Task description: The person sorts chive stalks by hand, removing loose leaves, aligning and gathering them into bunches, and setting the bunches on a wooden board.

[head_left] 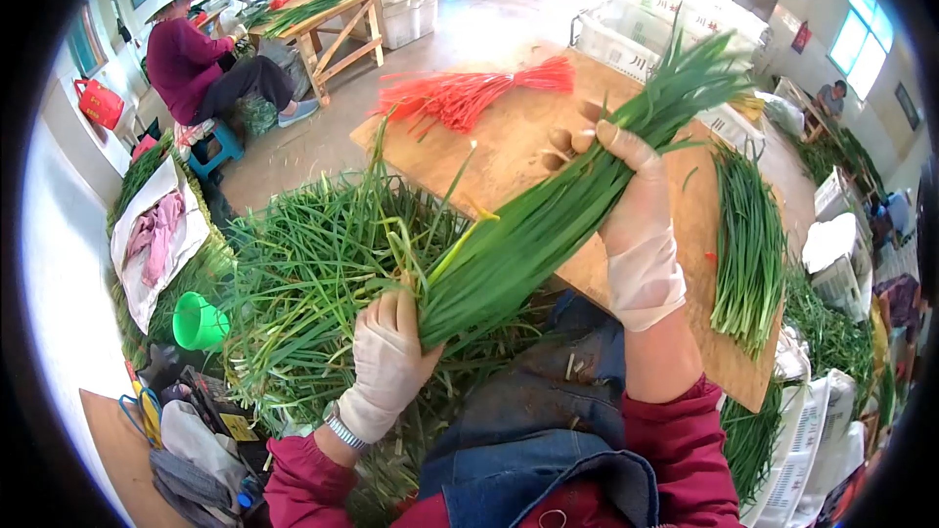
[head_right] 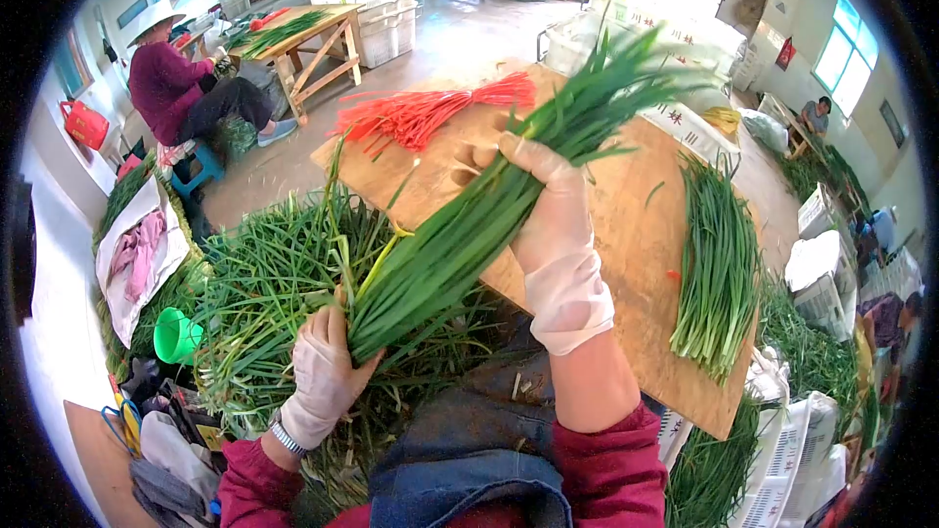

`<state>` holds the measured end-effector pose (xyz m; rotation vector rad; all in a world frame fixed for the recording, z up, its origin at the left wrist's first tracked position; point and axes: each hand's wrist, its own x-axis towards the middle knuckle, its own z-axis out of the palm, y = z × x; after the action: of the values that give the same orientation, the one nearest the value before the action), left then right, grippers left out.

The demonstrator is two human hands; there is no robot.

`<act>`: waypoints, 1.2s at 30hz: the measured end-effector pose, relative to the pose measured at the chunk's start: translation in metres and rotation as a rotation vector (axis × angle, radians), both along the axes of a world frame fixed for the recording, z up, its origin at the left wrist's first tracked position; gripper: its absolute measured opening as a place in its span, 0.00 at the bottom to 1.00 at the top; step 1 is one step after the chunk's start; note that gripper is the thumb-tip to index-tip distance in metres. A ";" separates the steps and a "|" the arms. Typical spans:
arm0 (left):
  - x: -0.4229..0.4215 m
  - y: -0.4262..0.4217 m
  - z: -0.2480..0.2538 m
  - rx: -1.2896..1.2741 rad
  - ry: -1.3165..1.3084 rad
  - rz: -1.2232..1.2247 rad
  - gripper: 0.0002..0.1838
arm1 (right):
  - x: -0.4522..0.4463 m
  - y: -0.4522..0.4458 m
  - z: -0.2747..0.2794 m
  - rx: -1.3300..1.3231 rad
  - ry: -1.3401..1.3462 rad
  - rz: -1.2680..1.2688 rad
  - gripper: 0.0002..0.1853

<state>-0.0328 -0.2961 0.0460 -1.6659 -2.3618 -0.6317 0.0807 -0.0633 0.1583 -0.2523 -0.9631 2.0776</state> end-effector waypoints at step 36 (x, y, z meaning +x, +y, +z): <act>-0.119 -0.060 -0.130 -0.110 0.297 0.213 0.24 | -0.017 -0.019 0.017 0.355 -0.334 -0.033 0.16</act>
<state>-0.1521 -0.3559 -0.0841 -1.4056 -2.3440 -0.2042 0.0633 -0.0825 0.1754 -0.4328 -1.4964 1.8255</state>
